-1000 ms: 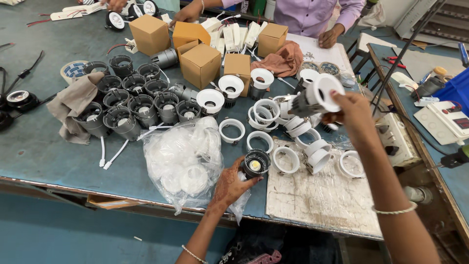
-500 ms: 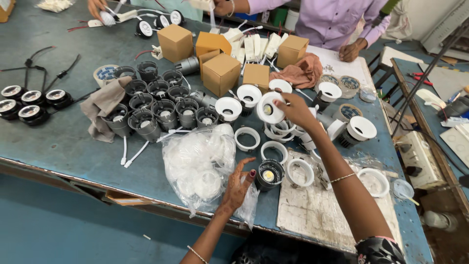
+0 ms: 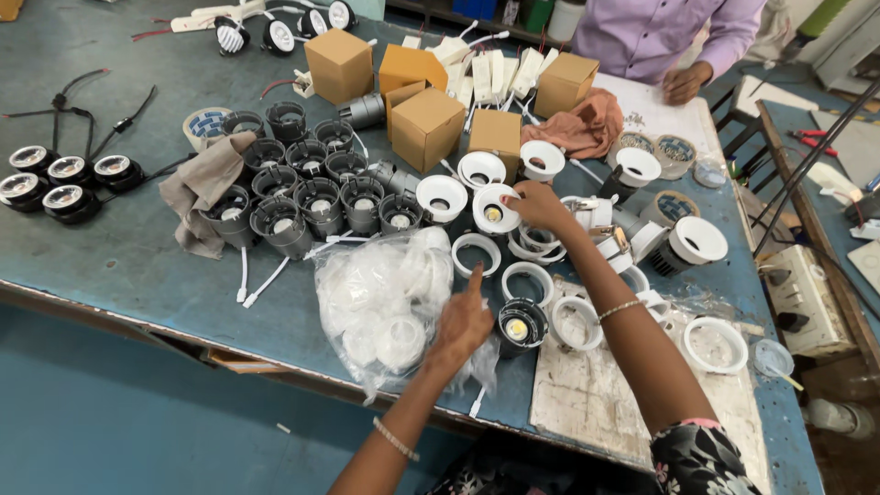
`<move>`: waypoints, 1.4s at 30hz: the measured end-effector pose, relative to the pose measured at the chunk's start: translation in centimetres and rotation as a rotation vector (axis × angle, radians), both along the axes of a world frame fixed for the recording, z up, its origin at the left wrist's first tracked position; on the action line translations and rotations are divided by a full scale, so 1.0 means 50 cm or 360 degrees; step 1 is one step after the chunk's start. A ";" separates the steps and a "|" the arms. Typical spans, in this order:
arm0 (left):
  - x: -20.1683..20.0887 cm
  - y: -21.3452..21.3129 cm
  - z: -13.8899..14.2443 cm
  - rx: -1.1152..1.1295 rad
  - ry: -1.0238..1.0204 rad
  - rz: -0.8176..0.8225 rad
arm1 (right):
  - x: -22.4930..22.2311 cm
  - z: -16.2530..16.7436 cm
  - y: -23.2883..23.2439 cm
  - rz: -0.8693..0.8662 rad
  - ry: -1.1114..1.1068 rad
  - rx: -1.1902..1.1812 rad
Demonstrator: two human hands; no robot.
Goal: The person assembles small light fixtures by inserting white plastic rings into grey cylindrical housings containing LED modules. They repeatedly pick up a ring, place it into a housing, and set the assembled unit aside on the table.
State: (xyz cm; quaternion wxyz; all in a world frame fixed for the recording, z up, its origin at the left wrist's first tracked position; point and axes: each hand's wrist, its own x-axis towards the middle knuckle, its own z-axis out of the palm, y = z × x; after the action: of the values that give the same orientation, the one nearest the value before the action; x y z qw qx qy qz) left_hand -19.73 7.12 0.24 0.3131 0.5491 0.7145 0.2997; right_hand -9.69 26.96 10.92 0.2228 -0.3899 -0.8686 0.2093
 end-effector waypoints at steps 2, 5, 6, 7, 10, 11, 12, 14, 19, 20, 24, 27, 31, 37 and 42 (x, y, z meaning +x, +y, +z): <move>-0.002 0.025 -0.016 0.0023 0.0141 0.0017 | -0.008 0.010 0.007 -0.0139 -0.0156 -0.0422; 0.010 0.033 -0.047 0.0272 0.0287 0.0122 | -0.014 0.029 0.013 -0.0162 -0.0399 -0.0762; 0.014 0.027 -0.056 0.0386 0.0367 0.0124 | -0.016 0.035 0.013 -0.0107 -0.0482 -0.0787; 0.015 0.018 -0.057 0.0503 0.0447 0.0123 | -0.018 0.044 0.013 -0.0054 -0.0565 -0.0807; 0.016 -0.025 -0.073 0.0279 0.0137 0.0148 | -0.026 0.061 0.015 0.0028 -0.0743 -0.0851; 0.013 -0.042 -0.072 0.0390 0.0245 0.0100 | -0.027 0.064 0.014 0.0043 -0.0791 -0.0867; 0.009 -0.060 -0.069 0.0499 0.0354 0.0050 | -0.029 0.065 0.013 0.0079 -0.0828 -0.0870; -0.005 -0.081 -0.051 0.0515 0.0410 -0.0027 | -0.034 0.067 0.012 0.0151 -0.0900 -0.0871; -0.032 -0.102 0.030 0.0132 0.0036 -0.0116 | -0.046 0.065 -0.001 0.0285 -0.0943 -0.0826; -0.037 -0.098 0.049 0.0129 -0.0008 -0.0108 | -0.046 0.064 -0.005 0.0272 -0.0941 -0.0791; -0.070 -0.067 0.113 0.0263 -0.0070 -0.0011 | -0.032 0.073 -0.022 0.0100 -0.0845 -0.0693; -0.110 -0.031 0.146 0.0339 -0.0040 0.0082 | -0.026 0.081 -0.041 0.0076 -0.0581 -0.0377; -0.171 0.020 0.173 0.0644 0.0042 0.0177 | -0.033 0.092 -0.063 0.0038 -0.0255 0.0300; -0.256 0.125 0.229 0.0609 0.0100 0.0365 | -0.094 0.115 -0.064 -0.0023 -0.0198 0.0460; -0.301 0.207 0.291 0.0676 0.0129 0.0418 | -0.126 0.133 -0.053 0.0228 -0.0308 0.0462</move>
State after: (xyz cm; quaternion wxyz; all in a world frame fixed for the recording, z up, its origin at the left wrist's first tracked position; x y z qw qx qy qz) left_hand -34.76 17.46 14.80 0.1201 0.5166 0.7127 0.4591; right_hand -15.99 24.31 17.55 0.1767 -0.3092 -0.9326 0.0585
